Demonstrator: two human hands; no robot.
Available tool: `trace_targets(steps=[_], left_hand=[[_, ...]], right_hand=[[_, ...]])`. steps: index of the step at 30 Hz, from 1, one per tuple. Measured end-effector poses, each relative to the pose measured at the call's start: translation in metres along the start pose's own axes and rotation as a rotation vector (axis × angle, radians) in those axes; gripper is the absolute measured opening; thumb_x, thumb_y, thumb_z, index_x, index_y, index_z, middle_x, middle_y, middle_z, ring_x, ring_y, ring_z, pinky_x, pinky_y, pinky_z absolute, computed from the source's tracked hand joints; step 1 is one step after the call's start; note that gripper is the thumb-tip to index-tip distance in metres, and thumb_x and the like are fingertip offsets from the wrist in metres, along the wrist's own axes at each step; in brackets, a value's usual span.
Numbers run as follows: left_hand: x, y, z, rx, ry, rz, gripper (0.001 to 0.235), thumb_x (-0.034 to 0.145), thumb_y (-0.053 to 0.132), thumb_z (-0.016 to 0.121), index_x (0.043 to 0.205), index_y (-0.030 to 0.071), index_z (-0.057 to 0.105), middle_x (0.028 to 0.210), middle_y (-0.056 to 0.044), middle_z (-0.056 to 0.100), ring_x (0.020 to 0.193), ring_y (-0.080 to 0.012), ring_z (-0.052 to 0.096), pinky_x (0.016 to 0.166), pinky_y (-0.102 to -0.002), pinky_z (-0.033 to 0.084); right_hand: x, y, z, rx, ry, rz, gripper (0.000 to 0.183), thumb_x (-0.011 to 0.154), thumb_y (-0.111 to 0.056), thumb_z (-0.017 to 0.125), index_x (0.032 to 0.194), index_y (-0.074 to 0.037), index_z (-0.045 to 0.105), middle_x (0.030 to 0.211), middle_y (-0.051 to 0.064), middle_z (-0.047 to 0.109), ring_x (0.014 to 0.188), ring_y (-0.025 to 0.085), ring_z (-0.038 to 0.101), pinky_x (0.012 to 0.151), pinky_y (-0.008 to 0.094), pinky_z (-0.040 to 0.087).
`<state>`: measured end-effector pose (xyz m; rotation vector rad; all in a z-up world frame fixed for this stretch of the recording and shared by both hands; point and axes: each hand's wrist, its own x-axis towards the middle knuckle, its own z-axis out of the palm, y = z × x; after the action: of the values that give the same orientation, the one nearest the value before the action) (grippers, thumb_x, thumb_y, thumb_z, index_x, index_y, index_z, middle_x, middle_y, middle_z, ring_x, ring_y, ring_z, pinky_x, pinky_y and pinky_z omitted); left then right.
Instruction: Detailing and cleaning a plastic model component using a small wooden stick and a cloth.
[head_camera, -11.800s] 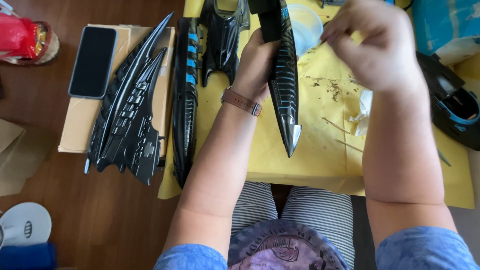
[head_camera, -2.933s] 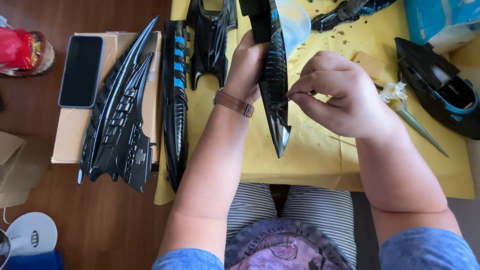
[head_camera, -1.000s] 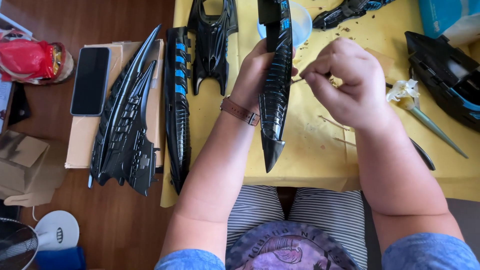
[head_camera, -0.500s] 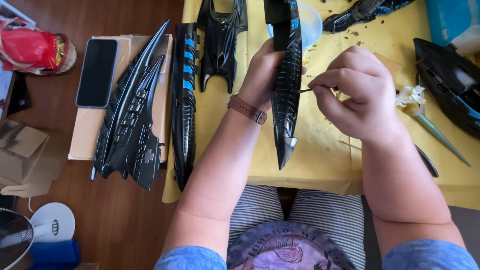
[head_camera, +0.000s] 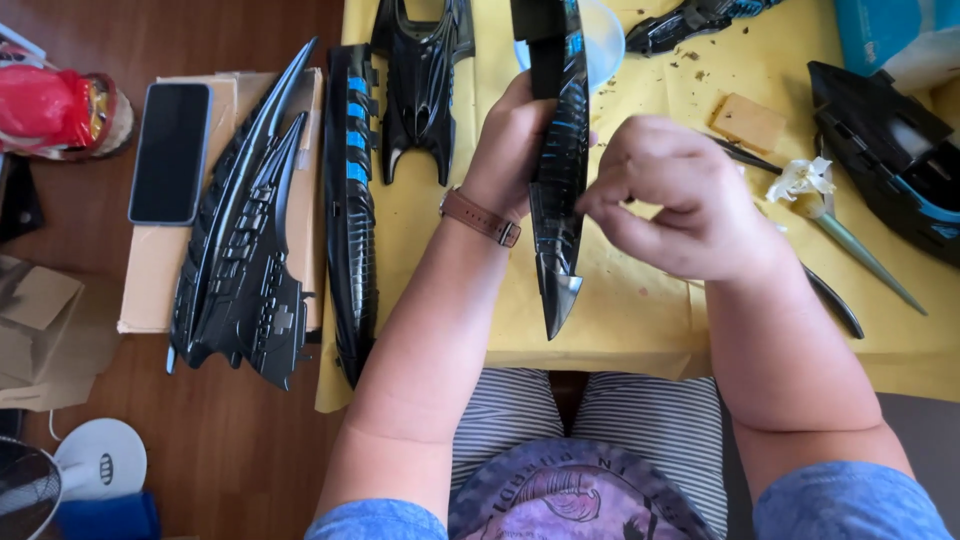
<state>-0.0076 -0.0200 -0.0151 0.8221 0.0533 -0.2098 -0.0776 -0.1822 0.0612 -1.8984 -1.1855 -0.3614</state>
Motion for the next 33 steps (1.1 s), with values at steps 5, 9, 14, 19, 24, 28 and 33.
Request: trace_targets(steps=[5, 9, 14, 19, 24, 28, 33], left_hand=[[0.006, 0.009, -0.017, 0.003, -0.01, -0.035, 0.016, 0.086, -0.005, 0.058, 0.102, 0.0, 0.061, 0.087, -0.017, 0.066, 0.062, -0.0282, 0.071, 0.05, -0.03, 0.054], [0.013, 0.01, -0.03, -0.077, -0.151, 0.041, 0.014, 0.094, 0.004, 0.055, 0.107, 0.001, 0.06, 0.094, -0.015, 0.067, 0.065, -0.0286, 0.069, 0.051, -0.033, 0.057], [0.016, 0.011, -0.036, -0.162, -0.114, 0.017, 0.01, 0.099, 0.007, 0.05, 0.106, 0.008, 0.057, 0.09, -0.014, 0.065, 0.06, -0.0297, 0.066, 0.047, -0.035, 0.053], [0.016, 0.011, -0.039, -0.111, -0.092, 0.094, 0.013, 0.098, 0.002, 0.048, 0.099, 0.006, 0.061, 0.09, -0.016, 0.067, 0.065, -0.0247, 0.068, 0.048, -0.031, 0.053], [0.018, 0.014, -0.036, -0.182, -0.141, -0.014, 0.015, 0.103, 0.012, 0.046, 0.099, 0.008, 0.06, 0.091, -0.014, 0.066, 0.065, -0.0208, 0.064, 0.05, -0.029, 0.052], [0.011, 0.015, -0.031, -0.096, -0.055, 0.063, 0.013, 0.099, 0.009, 0.049, 0.093, 0.007, 0.06, 0.087, -0.015, 0.067, 0.063, -0.0198, 0.063, 0.049, -0.028, 0.052], [0.009, 0.014, -0.023, -0.073, 0.015, 0.073, 0.011, 0.097, 0.01, 0.052, 0.094, 0.005, 0.061, 0.084, -0.015, 0.067, 0.06, -0.0188, 0.062, 0.047, -0.028, 0.051]], right_hand=[[-0.016, 0.035, -0.013, 0.065, 0.126, 0.101, 0.029, 0.106, 0.001, 0.056, 0.078, 0.003, 0.059, 0.081, 0.015, 0.06, 0.083, 0.029, 0.069, 0.073, 0.035, 0.055], [-0.033, 0.085, -0.018, -0.412, 0.378, 0.338, 0.009, 0.106, 0.007, 0.069, 0.102, 0.002, 0.077, 0.094, 0.01, 0.066, 0.085, 0.022, 0.06, 0.077, 0.036, 0.047], [-0.034, 0.096, -0.019, -0.363, 0.418, 0.458, 0.015, 0.1, 0.003, 0.065, 0.104, -0.004, 0.078, 0.095, 0.006, 0.066, 0.083, 0.017, 0.058, 0.075, 0.031, 0.05], [-0.036, 0.107, -0.017, -0.333, 0.202, 0.674, 0.012, 0.101, -0.014, 0.066, 0.104, -0.007, 0.075, 0.097, 0.007, 0.071, 0.086, 0.021, 0.061, 0.074, 0.037, 0.048], [-0.03, 0.089, -0.035, -0.475, 0.508, 0.34, 0.011, 0.108, -0.002, 0.065, 0.112, 0.004, 0.073, 0.11, 0.015, 0.069, 0.105, 0.031, 0.065, 0.09, 0.043, 0.052], [-0.049, 0.027, -0.056, -0.349, 0.908, 0.323, 0.014, 0.107, 0.005, 0.062, 0.1, 0.005, 0.074, 0.089, 0.013, 0.066, 0.082, 0.024, 0.069, 0.074, 0.033, 0.056], [-0.156, 0.013, -0.052, -0.266, 1.014, 0.176, 0.047, 0.116, -0.016, 0.055, 0.073, 0.0, 0.044, 0.067, 0.014, 0.044, 0.063, 0.027, 0.046, 0.064, 0.041, 0.037]])
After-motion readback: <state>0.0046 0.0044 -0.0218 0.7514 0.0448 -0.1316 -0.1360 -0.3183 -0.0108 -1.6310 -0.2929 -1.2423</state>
